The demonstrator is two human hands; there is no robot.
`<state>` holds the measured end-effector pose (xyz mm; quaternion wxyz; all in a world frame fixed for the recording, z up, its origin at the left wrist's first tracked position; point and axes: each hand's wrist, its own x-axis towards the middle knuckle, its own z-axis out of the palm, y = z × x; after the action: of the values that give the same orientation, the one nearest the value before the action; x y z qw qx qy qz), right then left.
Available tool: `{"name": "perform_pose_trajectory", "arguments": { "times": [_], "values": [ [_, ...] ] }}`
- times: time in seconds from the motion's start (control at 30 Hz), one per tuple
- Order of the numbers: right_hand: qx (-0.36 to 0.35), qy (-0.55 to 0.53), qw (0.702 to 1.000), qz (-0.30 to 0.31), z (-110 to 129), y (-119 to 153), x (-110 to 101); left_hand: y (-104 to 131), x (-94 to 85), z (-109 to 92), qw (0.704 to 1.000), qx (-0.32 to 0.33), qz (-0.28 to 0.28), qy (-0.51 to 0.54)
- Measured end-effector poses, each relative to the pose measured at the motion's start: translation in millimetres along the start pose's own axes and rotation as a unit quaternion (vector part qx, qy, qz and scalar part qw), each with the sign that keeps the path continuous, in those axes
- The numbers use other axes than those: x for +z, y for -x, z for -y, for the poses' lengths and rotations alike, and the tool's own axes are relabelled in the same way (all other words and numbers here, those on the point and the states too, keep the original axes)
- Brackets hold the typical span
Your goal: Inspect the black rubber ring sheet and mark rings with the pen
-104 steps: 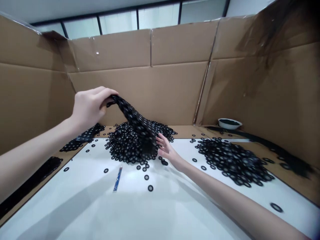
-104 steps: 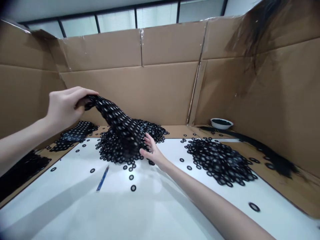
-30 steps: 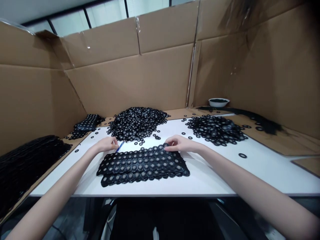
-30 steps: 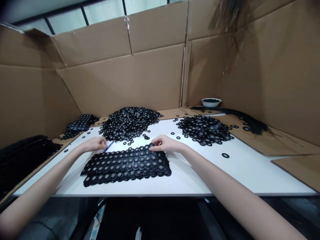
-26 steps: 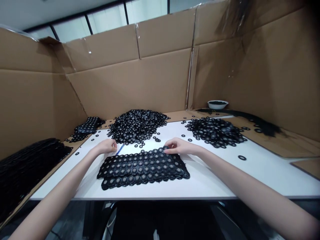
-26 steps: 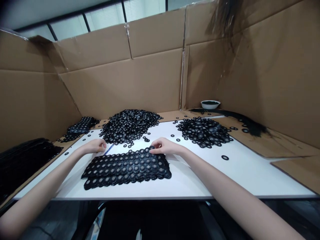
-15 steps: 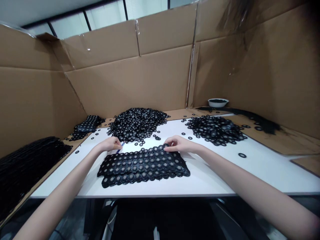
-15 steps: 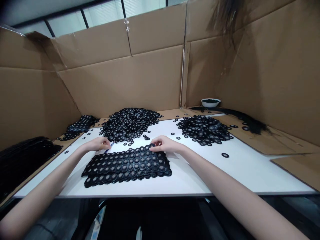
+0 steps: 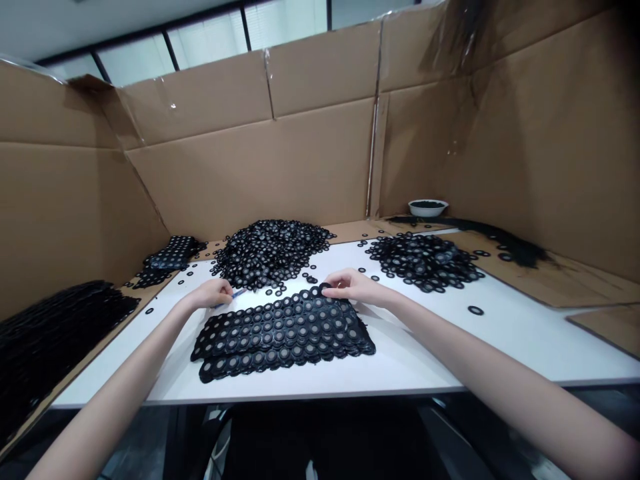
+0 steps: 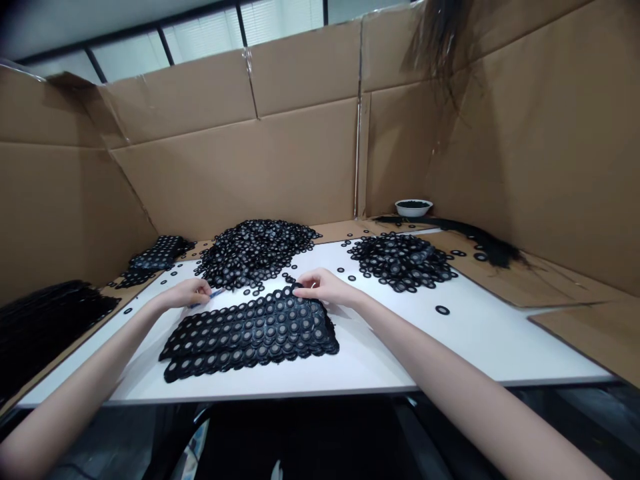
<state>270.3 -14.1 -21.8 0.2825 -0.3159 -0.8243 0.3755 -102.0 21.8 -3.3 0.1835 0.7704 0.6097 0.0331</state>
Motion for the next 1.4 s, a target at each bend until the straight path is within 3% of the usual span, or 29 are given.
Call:
{"name": "perform_pose_trajectory", "arguments": {
  "times": [0.1,0.17,0.3,0.47,0.57,0.63,0.73,0.83,0.97,1.07,1.4],
  "values": [
    [-0.003,0.012,1.000,-0.003,-0.8,-1.2,-0.4,5.0,-4.6,-2.6,0.999,0.017,-0.018,0.030],
    [0.001,0.017,1.000,-0.002,-0.4,-1.5,-0.4,8.7,-7.7,-9.2,0.993,0.053,-0.058,0.090],
    [0.013,0.020,1.000,0.007,0.5,-1.1,-1.7,14.9,-10.3,-36.0,0.959,0.126,-0.133,0.218],
    [0.013,0.034,0.998,0.042,-2.7,-0.1,-9.9,26.9,-13.5,-81.7,0.907,0.181,-0.128,0.358],
    [0.021,0.038,0.997,0.061,-5.6,0.3,-14.3,35.6,-14.5,-108.4,0.890,0.229,-0.062,0.389],
    [0.033,0.039,0.997,0.066,-7.4,0.3,-15.2,37.5,-10.0,-125.4,0.877,0.248,-0.068,0.405],
    [0.054,0.035,0.996,0.062,-9.9,0.1,-14.5,30.8,8.1,-148.6,0.866,0.252,-0.137,0.410],
    [0.059,0.031,0.997,0.045,-11.3,-0.1,-13.6,15.9,35.2,-164.3,0.857,0.274,-0.104,0.424],
    [0.036,0.033,0.998,0.045,-12.5,-0.5,-13.4,0.2,67.9,-167.9,0.848,0.289,-0.080,0.436],
    [0.025,0.029,0.998,0.052,-15.5,-1.1,-12.6,0.1,79.9,-163.9,0.860,0.272,-0.091,0.422],
    [0.018,0.042,0.998,0.038,-16.6,-2.3,-9.3,13.7,78.6,-167.9,0.894,0.304,-0.167,0.283]
  ]
}}
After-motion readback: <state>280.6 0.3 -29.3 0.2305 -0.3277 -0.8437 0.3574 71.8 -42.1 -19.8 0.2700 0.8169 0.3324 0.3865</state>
